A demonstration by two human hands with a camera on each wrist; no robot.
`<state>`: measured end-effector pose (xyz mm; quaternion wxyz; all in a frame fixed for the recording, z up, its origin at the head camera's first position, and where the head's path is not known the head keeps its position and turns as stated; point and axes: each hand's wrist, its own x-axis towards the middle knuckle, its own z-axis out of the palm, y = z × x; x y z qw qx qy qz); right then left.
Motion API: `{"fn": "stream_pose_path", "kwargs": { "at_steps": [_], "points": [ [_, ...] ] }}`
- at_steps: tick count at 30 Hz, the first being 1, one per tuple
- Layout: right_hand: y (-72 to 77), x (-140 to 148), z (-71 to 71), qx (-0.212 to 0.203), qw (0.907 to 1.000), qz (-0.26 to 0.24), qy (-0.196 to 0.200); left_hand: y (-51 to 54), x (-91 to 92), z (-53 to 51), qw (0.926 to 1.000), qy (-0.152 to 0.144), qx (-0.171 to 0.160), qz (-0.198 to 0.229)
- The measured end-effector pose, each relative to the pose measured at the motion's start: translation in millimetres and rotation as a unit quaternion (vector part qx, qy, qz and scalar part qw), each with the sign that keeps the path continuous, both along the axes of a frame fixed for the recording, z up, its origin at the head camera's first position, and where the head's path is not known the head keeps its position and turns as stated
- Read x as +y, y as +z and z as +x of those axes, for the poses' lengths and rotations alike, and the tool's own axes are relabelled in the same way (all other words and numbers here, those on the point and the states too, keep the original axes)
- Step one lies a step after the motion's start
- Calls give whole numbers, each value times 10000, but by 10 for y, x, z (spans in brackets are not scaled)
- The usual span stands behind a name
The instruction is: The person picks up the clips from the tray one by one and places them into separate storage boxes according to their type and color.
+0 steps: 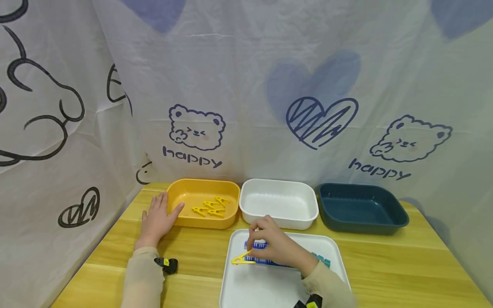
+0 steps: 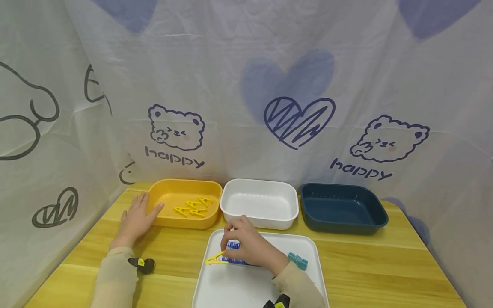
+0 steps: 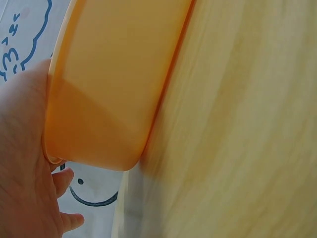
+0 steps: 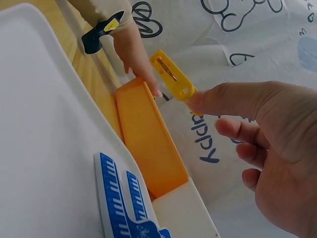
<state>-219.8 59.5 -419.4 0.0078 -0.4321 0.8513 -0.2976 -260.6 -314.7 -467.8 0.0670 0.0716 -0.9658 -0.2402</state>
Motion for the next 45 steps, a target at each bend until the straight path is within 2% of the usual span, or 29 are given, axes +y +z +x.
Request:
{"fn": "stream_pose_path", "kwargs": {
  "at_steps": [7, 12, 15, 22, 31, 38, 45],
  "points": [
    [42, -149, -38, 106, 9991, -240, -346, -15, -18, -18, 10000, 2, 9, -9],
    [45, -257, -75, -89, 9975, -308, -635, -14, -24, -22, 10000, 11, -14, 7],
    [43, -317, -91, -115, 9969, -362, -696, -10, -20, -21, 10000, 16, -6, 12],
    [12, -450, -137, 179, 9954, -604, -725, -3, -11, -17, 10000, -13, 20, 25],
    [-64, -604, -206, -223, 9902, -775, -1137, -11, -9, -16, 10000, -14, 59, -70],
    [-107, -705, -270, -95, 9865, -930, -1347, -24, 2, -18, 10000, -20, 73, -33],
    [-114, -824, -353, -212, 9825, -1167, -1434, -13, -1, 4, 9999, -18, 90, -65]
  ]
}}
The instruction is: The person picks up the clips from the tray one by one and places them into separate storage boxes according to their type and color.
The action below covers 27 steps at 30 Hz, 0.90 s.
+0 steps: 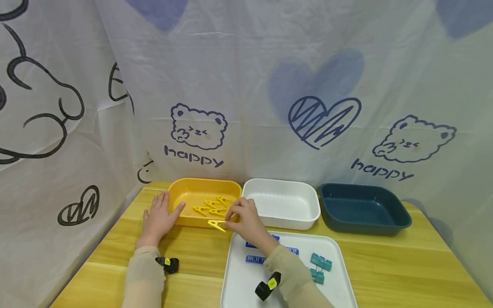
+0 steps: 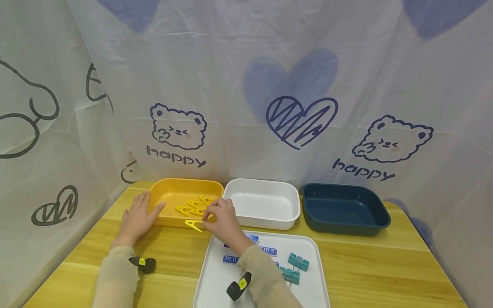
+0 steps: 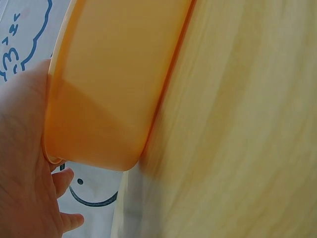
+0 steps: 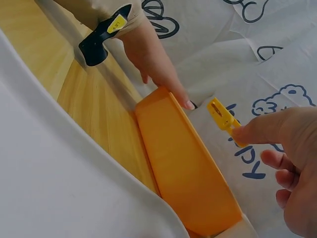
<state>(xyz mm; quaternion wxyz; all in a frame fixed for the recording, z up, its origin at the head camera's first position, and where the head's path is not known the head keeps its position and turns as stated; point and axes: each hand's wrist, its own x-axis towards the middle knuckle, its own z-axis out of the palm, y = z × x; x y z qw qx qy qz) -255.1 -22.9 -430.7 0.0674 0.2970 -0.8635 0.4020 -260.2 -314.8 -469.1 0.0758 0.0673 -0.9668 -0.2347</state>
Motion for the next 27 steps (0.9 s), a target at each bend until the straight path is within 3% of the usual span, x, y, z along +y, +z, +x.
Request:
{"fn": "stream_pose_path", "kwargs": {
  "at_steps": [12, 27],
  "points": [
    [-24, -240, -146, -155, 9988, -24, -454, 17, 20, 10, 10000, 27, -26, -9],
    [-69, -486, -331, 200, 9979, 43, -613, -4, 22, -7, 10000, 6, -7, -13]
  ]
}}
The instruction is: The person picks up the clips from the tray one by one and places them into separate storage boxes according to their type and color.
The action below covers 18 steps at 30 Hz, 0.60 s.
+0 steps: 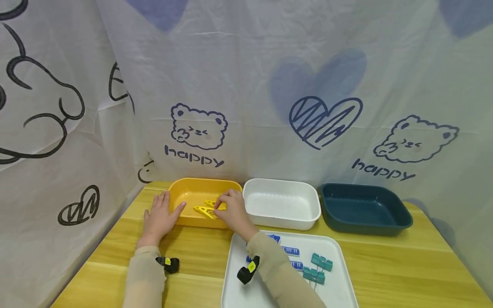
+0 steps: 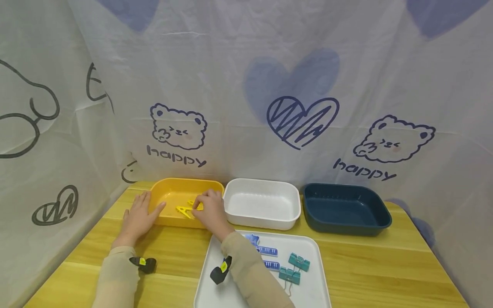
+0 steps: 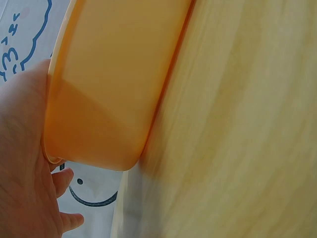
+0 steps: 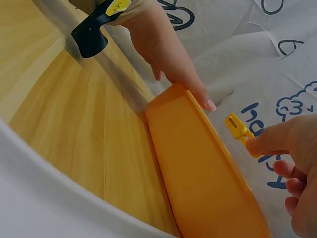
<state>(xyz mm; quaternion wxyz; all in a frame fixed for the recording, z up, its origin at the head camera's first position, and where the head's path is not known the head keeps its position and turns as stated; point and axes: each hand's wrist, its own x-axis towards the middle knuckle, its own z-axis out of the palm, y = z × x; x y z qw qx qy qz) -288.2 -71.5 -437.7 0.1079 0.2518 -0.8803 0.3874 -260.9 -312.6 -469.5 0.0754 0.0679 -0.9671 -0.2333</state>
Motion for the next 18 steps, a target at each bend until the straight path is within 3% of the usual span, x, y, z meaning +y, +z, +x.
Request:
{"fn": "stream_pose_path", "kwargs": {
  "at_steps": [18],
  "points": [
    [4, -300, -202, 80, 9979, 533, -362, 14, -2, -13, 10000, 60, -66, 34]
  ]
}}
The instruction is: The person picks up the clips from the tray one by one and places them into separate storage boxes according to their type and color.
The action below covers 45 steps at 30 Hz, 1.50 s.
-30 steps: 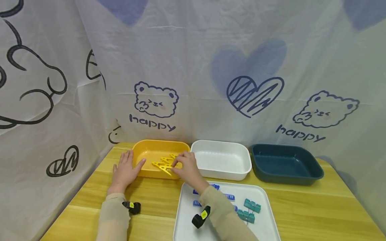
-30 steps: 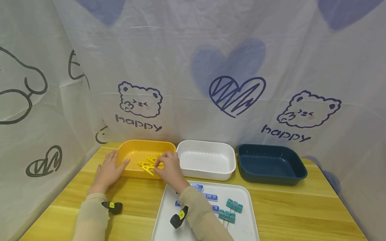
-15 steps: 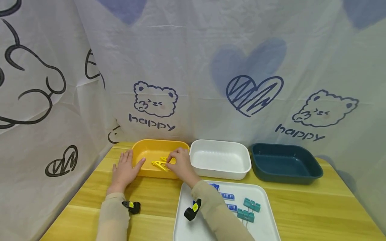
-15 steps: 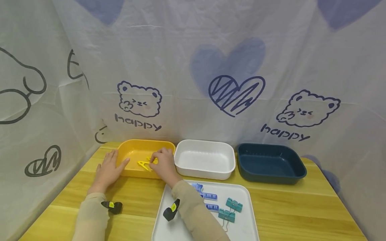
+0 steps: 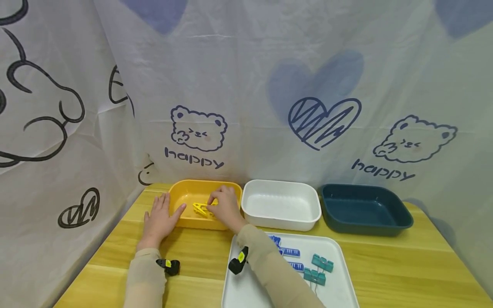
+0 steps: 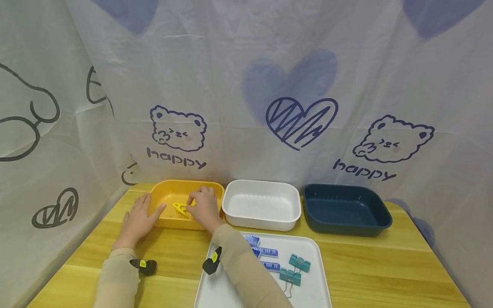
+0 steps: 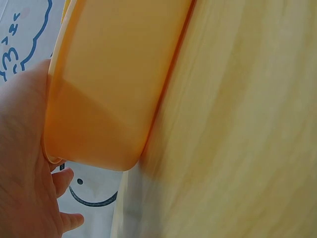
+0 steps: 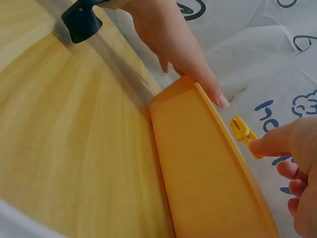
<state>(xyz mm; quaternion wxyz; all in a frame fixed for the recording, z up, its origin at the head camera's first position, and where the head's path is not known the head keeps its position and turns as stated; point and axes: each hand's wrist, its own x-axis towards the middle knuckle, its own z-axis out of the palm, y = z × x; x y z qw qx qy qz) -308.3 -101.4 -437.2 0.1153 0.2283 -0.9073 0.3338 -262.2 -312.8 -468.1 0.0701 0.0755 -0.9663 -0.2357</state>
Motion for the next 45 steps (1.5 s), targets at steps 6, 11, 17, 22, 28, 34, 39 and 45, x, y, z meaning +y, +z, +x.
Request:
{"fn": "stream_pose_path", "kwargs": {
  "at_steps": [6, 11, 17, 22, 28, 34, 39, 45],
  "points": [
    [18, -87, -107, -62, 9999, 88, -56, 8, -4, 3, 10000, 4, 34, -8],
    [16, -135, -205, -31, 9996, 243, -133, 0, 1, 5, 10000, 0, 49, 10],
    [0, -176, -315, -267, 9988, 304, -284, -13, -4, 4, 10000, 21, 12, -36],
    [-22, -203, -413, -528, 9975, 189, -429, -11, -2, -3, 10000, -5, 39, -10],
    [-81, -251, -511, -849, 9955, 15, -431, -15, -11, 1, 10000, 28, 60, -22],
    [-154, -300, -589, -1015, 9930, 102, -594, -25, -23, -4, 10000, 21, 16, 19],
    [-183, -342, -634, -821, 9936, 490, -605, -35, -28, -8, 10000, 53, -2, -26],
    [-161, -392, -653, -642, 9926, 856, -573, -27, -31, -2, 10000, 62, 35, -5]
  ]
}}
